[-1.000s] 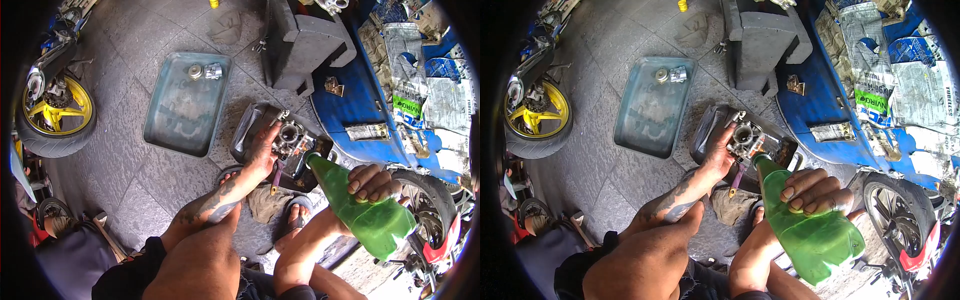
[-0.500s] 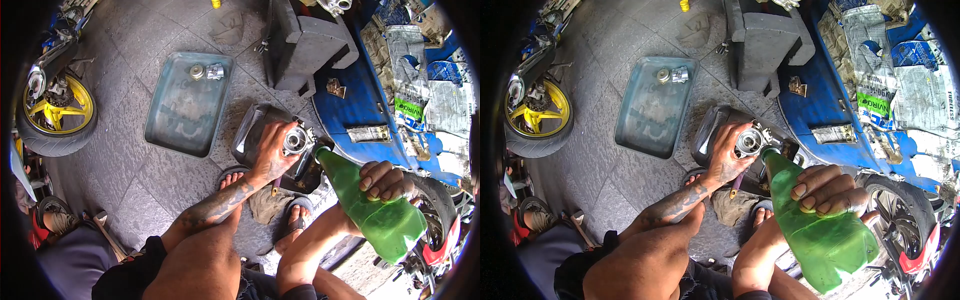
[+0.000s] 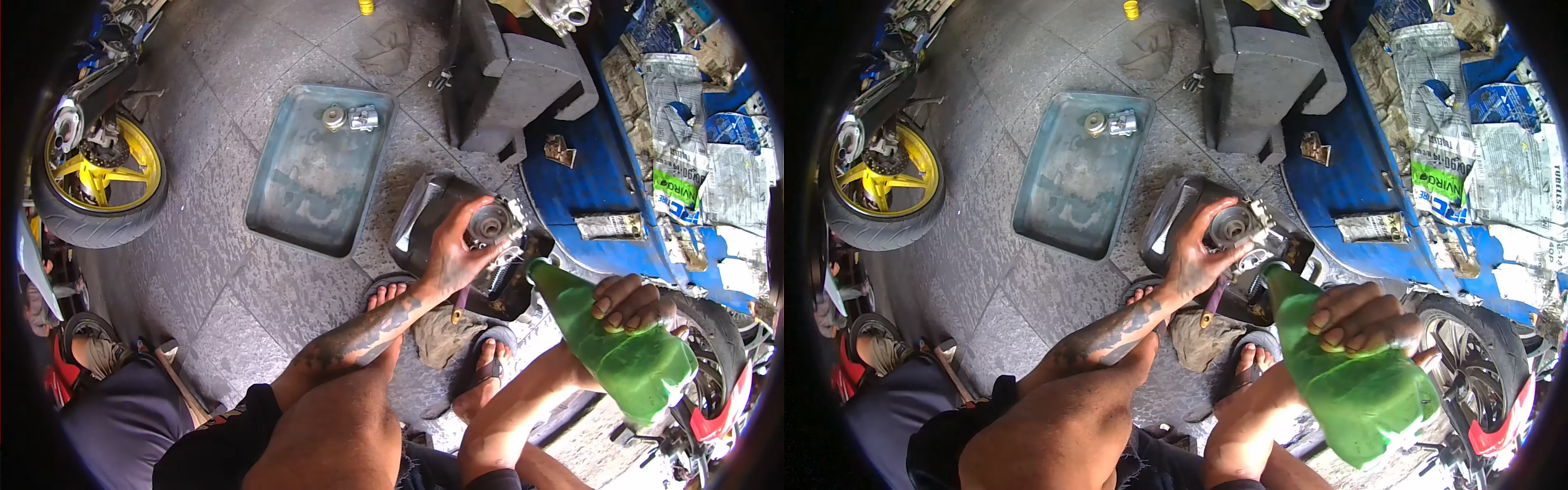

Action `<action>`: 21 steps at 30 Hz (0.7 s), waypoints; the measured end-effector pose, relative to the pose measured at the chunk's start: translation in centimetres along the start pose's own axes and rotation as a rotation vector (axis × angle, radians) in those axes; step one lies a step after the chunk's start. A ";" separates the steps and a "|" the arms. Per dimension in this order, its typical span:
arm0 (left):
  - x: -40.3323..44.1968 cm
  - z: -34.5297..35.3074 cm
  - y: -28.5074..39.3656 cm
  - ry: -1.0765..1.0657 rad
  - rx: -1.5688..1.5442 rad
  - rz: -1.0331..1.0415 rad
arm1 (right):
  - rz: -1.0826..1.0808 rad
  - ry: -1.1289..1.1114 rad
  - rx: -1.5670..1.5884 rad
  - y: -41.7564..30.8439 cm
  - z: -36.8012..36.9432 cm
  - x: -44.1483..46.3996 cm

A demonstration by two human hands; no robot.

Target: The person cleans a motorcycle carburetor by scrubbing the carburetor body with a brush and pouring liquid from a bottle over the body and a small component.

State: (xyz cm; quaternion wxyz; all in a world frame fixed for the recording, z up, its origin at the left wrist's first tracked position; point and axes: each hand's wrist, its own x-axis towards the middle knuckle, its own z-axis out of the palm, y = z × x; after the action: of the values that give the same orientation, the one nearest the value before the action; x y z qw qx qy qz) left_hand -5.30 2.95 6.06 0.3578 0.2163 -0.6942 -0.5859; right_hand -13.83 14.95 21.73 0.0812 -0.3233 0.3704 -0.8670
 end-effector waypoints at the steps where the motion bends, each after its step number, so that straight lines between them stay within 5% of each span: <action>1: 0.1 0.2 -0.3 0.003 -0.300 -0.291 | -0.044 0.037 -0.067 0.0 -0.3 -0.2; 2: 0.1 0.2 -0.7 0.007 -0.602 -0.580 | -0.044 0.036 -0.059 -0.2 -0.5 0.0; 4: -0.6 0.1 -2.3 0.056 -0.835 -0.805 | -0.006 0.002 -0.010 -1.1 -0.6 0.5; 7: -2.4 0.5 -4.2 -0.045 -1.440 -0.886 | -0.041 0.038 -0.021 -1.5 -0.1 0.6; 21: -1.5 -0.7 -4.9 -0.222 -1.660 -0.860 | 0.026 -0.110 0.010 -1.6 1.7 1.2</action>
State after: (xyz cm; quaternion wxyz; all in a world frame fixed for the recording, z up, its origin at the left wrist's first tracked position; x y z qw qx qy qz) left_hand -4.40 2.48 0.98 0.0822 0.0726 0.0548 -0.9925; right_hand -13.55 14.62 24.35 0.1142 -0.3653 0.3653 -0.8485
